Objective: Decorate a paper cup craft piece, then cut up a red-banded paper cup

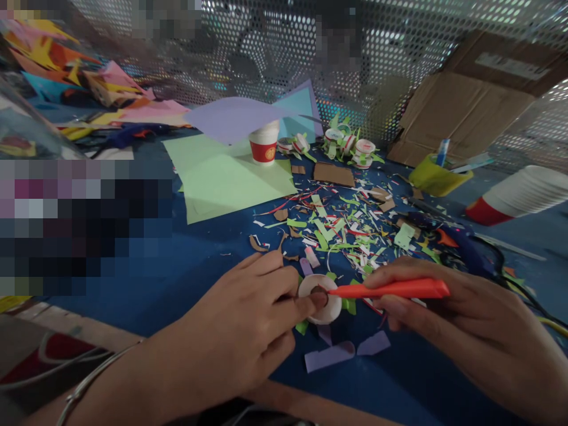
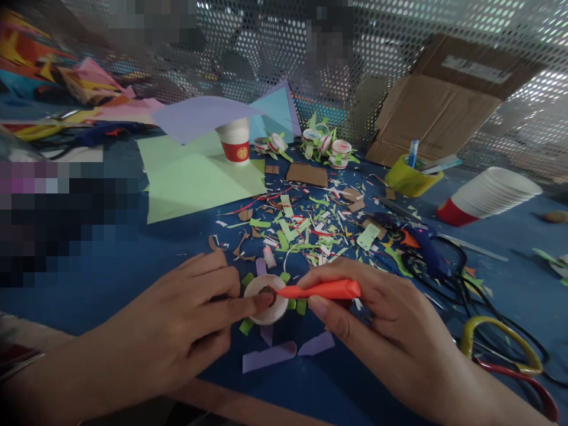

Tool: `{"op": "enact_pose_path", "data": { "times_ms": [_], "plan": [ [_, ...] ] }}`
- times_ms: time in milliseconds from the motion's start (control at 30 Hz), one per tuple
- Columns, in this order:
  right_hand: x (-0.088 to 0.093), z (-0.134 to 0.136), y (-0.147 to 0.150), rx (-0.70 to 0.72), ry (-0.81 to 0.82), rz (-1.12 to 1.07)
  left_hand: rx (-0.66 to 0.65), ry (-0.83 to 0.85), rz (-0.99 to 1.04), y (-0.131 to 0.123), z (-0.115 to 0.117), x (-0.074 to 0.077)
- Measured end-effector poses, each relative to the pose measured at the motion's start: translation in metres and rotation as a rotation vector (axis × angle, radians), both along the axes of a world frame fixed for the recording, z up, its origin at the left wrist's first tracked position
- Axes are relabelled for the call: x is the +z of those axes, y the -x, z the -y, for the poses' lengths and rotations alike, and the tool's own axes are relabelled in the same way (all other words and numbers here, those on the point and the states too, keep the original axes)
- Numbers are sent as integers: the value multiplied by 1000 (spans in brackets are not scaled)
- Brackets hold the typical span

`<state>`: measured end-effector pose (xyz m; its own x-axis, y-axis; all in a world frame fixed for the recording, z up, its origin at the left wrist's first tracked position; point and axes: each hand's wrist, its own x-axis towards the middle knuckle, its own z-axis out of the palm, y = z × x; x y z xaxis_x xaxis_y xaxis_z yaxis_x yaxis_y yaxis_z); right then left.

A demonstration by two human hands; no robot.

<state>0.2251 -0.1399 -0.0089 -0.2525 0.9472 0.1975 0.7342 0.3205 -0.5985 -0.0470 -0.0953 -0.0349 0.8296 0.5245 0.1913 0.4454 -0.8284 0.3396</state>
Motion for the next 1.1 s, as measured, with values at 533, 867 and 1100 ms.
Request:
{"op": "enact_pose_path", "data": {
  "times_ms": [533,867,1100],
  "plan": [
    [0,0,2,-38,-49,-27,-6,-9,-13,1,1,-1],
    [-3,-6,9,-11,-44,-49,-14,-20,-41,3,1,-3],
    [-5,-9,14,11,-35,-74,-7,-6,-64,4,2,-4]
  ]
}}
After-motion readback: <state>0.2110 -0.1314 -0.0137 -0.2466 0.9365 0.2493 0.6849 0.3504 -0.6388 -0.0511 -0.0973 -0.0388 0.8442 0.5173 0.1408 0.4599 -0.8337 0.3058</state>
